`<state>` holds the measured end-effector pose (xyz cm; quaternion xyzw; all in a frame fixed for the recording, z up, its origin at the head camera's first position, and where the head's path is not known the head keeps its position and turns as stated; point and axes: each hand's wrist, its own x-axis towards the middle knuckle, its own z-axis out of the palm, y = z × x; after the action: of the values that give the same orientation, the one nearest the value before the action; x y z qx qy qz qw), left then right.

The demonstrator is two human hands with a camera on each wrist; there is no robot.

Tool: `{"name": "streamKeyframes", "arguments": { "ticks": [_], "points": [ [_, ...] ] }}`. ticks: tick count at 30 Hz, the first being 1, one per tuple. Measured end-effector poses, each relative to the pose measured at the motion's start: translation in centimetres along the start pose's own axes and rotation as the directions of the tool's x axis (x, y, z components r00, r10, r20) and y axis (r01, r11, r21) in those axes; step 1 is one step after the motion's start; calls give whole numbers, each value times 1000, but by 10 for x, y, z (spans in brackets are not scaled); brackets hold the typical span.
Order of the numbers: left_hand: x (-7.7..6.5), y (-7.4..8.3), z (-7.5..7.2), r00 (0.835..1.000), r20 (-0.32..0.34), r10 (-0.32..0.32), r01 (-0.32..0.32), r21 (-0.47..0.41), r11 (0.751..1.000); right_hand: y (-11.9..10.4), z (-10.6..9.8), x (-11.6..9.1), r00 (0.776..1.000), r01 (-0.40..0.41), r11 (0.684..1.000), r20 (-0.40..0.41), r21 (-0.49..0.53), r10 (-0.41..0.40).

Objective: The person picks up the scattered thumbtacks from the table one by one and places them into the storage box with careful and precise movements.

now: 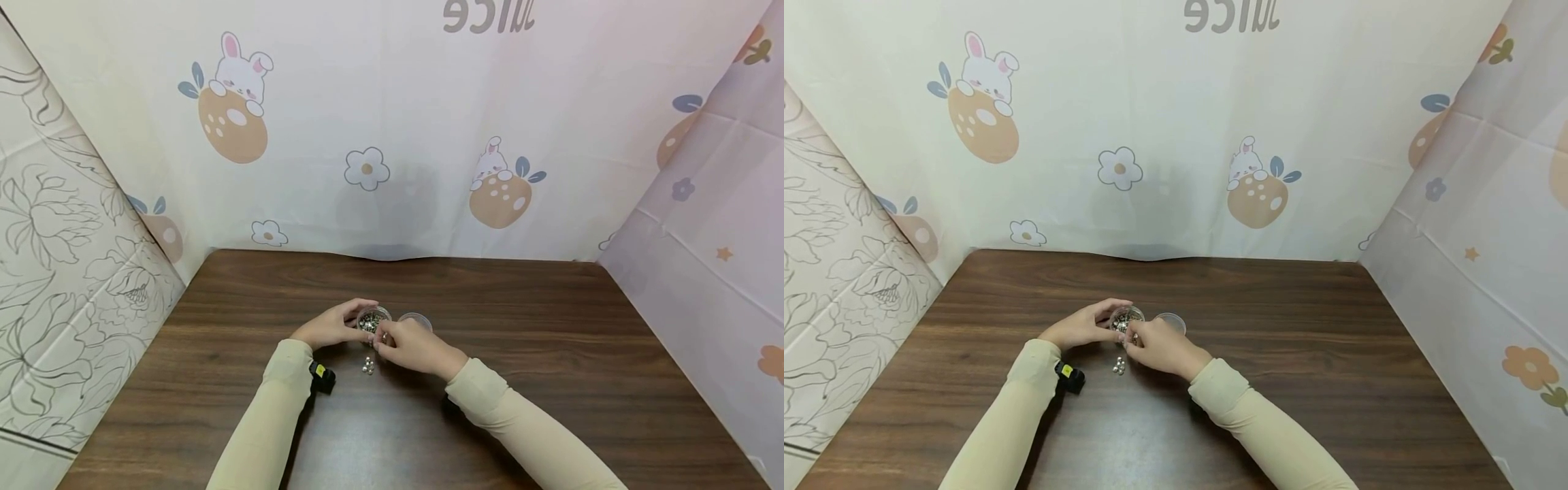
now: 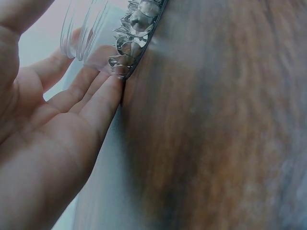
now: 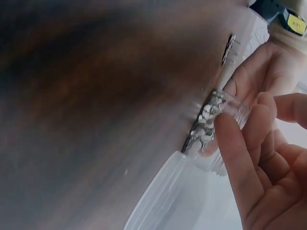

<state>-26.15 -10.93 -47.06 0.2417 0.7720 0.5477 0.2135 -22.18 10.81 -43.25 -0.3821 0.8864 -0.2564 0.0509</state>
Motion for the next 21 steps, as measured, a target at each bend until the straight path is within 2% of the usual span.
{"name": "streamKeyframes", "arguments": {
  "ticks": [6,10,21],
  "points": [
    [-8,18,1,1000,15,9,-9,-20,1000,-3,5,0,996,20,1000,87,-13,-19],
    [-12,28,0,999,27,26,-25,-3,1000,-5,8,1,994,16,1000,106,-25,-14],
    [-11,27,-1,998,33,48,-47,-18,999,-12,15,6,996,23,991,91,-129,-11]
  ]
}}
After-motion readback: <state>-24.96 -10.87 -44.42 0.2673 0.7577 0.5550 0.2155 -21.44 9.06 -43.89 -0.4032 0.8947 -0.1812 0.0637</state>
